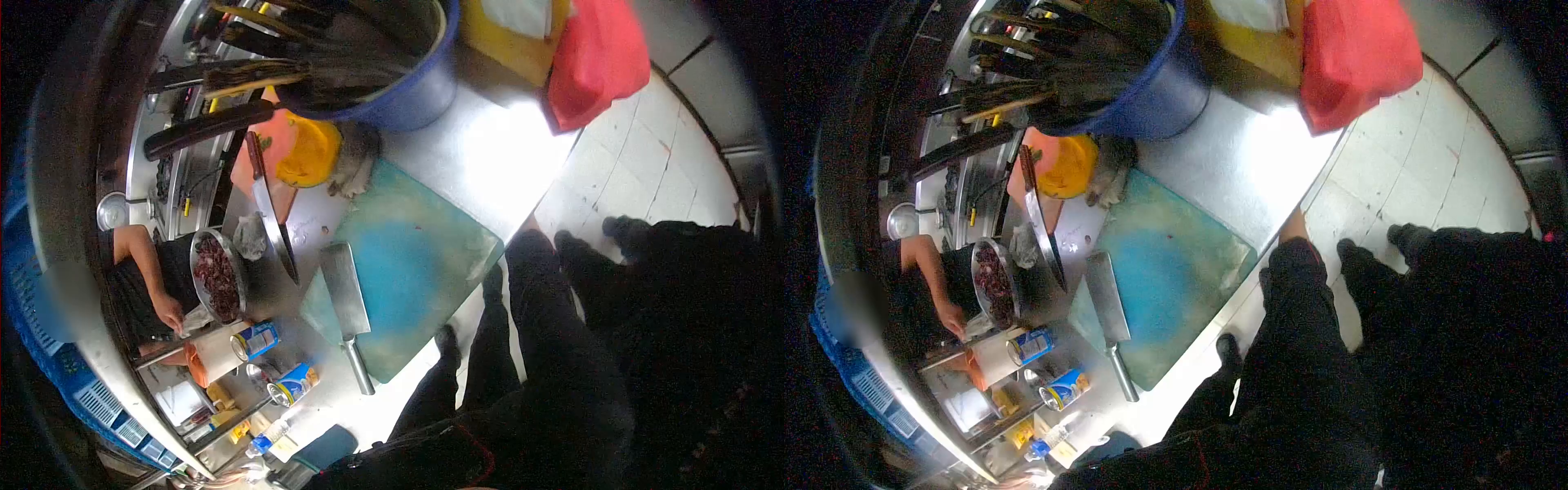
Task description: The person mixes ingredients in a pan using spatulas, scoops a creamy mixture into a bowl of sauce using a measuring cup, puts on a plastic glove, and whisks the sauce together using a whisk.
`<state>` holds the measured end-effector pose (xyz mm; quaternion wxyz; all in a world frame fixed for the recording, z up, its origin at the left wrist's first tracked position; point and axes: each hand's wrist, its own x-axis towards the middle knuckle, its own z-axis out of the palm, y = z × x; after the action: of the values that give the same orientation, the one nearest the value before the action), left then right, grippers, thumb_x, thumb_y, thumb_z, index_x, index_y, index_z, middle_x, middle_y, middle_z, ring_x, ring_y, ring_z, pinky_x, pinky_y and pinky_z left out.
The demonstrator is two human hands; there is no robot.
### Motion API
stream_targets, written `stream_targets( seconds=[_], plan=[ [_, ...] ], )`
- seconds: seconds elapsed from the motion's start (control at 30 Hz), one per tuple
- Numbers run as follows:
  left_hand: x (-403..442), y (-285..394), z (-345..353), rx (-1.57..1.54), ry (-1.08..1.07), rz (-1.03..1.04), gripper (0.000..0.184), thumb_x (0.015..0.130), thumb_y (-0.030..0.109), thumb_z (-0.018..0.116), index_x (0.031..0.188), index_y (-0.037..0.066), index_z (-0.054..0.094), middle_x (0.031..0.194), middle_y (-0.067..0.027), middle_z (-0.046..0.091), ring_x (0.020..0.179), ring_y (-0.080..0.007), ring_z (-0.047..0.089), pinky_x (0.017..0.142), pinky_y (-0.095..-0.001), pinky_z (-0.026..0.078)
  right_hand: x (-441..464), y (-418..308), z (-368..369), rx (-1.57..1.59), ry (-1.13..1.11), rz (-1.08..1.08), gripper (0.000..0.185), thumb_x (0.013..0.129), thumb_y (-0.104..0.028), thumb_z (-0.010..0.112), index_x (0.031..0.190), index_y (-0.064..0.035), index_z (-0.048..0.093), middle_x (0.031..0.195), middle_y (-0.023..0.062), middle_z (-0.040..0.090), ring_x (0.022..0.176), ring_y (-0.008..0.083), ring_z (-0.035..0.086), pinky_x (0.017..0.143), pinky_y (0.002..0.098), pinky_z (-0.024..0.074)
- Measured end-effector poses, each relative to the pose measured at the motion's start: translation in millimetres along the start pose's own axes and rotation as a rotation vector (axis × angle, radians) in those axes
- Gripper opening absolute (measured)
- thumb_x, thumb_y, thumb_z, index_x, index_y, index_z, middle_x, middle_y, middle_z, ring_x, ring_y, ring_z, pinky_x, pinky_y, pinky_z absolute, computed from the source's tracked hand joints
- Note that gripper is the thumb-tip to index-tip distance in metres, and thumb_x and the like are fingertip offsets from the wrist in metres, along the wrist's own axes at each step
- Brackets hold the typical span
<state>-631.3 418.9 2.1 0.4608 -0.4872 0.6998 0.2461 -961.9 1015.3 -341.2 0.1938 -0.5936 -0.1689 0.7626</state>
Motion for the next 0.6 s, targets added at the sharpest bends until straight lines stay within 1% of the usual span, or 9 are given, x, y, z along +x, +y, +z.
stream_targets(
  seconds=[0.2,0.3,0.37,0.43,0.47,0.5,0.53,0.57,0.6],
  plan=[
    [18.7,-2.1,13.7,-0.023,-0.041,0.069,0.021,0.083,0.025,0.058,0.079,0.005,0.061,0.066,-0.0055,0.06,0.058,-0.0146,0.057,0.048,-0.0225,0.042,-21.3,-14.3,-47.3,-0.243,-0.061,0.003,0.006,0.073,-0.006,0.054,0.075,-0.0041,0.059,0.063,0.005,0.051,0.047,0.0147,0.044,0.04,0.0273,0.0295],
    [31.4,-6.9,14.9,-0.028,-0.068,0.135,0.021,0.082,0.025,0.058,0.078,0.004,0.061,0.065,-0.006,0.06,0.057,-0.015,0.057,0.048,-0.0224,0.042,-20.2,1.8,-128.9,-0.369,-0.266,-0.149,0.011,0.072,-0.003,0.054,0.062,-0.0023,0.057,0.055,0.005,0.05,0.045,0.015,0.047,0.039,0.0268,0.0328],
    [45.7,-12.4,16.8,-0.03,-0.086,0.186,0.021,0.082,0.025,0.059,0.078,0.004,0.061,0.065,-0.0064,0.06,0.057,-0.0153,0.057,0.047,-0.0223,0.042,-26.0,17.8,-178.2,-0.488,-0.26,-0.178,0.013,0.074,-0.005,0.058,0.062,-0.0012,0.057,0.055,0.0051,0.052,0.04,0.014,0.044,0.035,0.0267,0.0308],
    [65.2,-21.4,18.7,-0.031,-0.109,0.242,0.021,0.082,0.025,0.059,0.078,0.004,0.061,0.064,-0.0067,0.06,0.056,-0.0156,0.058,0.047,-0.0222,0.042,-97.2,-1.8,-190.9,-0.622,-0.097,0.047,0.013,0.078,-0.015,0.065,0.075,-0.0026,0.061,0.064,0.0058,0.057,0.04,0.0119,0.045,0.032,0.0287,0.0324],
    [77.4,-26.8,17.9,-0.023,-0.121,0.277,0.022,0.082,0.025,0.059,0.078,0.004,0.061,0.064,-0.0069,0.06,0.056,-0.0158,0.058,0.046,-0.0222,0.042,-128.9,-1.8,-197.1,-0.692,-0.077,0.023,0.017,0.079,-0.02,0.066,0.076,-0.004,0.061,0.063,0.0047,0.056,0.037,0.0078,0.04,0.031,0.0258,0.0271],
    [91.4,-33.3,14.1,-0.01,-0.135,0.309,0.022,0.082,0.025,0.059,0.077,0.004,0.06,0.064,-0.0071,0.06,0.056,-0.0159,0.058,0.046,-0.0221,0.042,-200.3,-23.5,-179.5,-0.902,-0.02,0.047,0.024,0.079,-0.024,0.068,0.068,-0.0053,0.059,0.057,0.0024,0.052,0.039,0.0107,0.042,0.034,0.0264,0.03],
    [106.4,-37.7,9.2,0.015,-0.152,0.347,0.022,0.082,0.025,0.059,0.077,0.004,0.06,0.064,-0.0073,0.06,0.056,-0.0161,0.058,0.046,-0.0221,0.042,-184.8,7.9,-207.3,-0.586,-0.28,-0.053,0.026,0.082,-0.029,0.063,0.072,-0.0048,0.062,0.059,0.0056,0.055,0.045,0.0137,0.048,0.038,0.0285,0.0354],
    [122.2,-43.6,2.2,0.044,-0.169,0.387,0.022,0.082,0.025,0.059,0.077,0.003,0.06,0.063,-0.0074,0.06,0.056,-0.0162,0.058,0.046,-0.022,0.042,-168.0,32.6,-236.9,-1.106,-0.456,-0.531,0.017,0.085,-0.023,0.053,0.088,-0.008,0.061,0.065,0.0112,0.058,0.049,0.0217,0.051,0.044,0.0362,0.0392],
    [146.7,-42.0,-1.3,0.06,-0.204,0.432,0.022,0.082,0.025,0.059,0.077,0.003,0.06,0.063,-0.0076,0.06,0.055,-0.0164,0.058,0.046,-0.022,0.042,-175.3,45.3,-252.8,-1.545,-0.354,-1.148,0.024,0.088,-0.017,0.042,0.103,-0.0112,0.06,0.07,0.0167,0.061,0.052,0.0297,0.055,0.05,0.0439,0.0429]
  ],
)
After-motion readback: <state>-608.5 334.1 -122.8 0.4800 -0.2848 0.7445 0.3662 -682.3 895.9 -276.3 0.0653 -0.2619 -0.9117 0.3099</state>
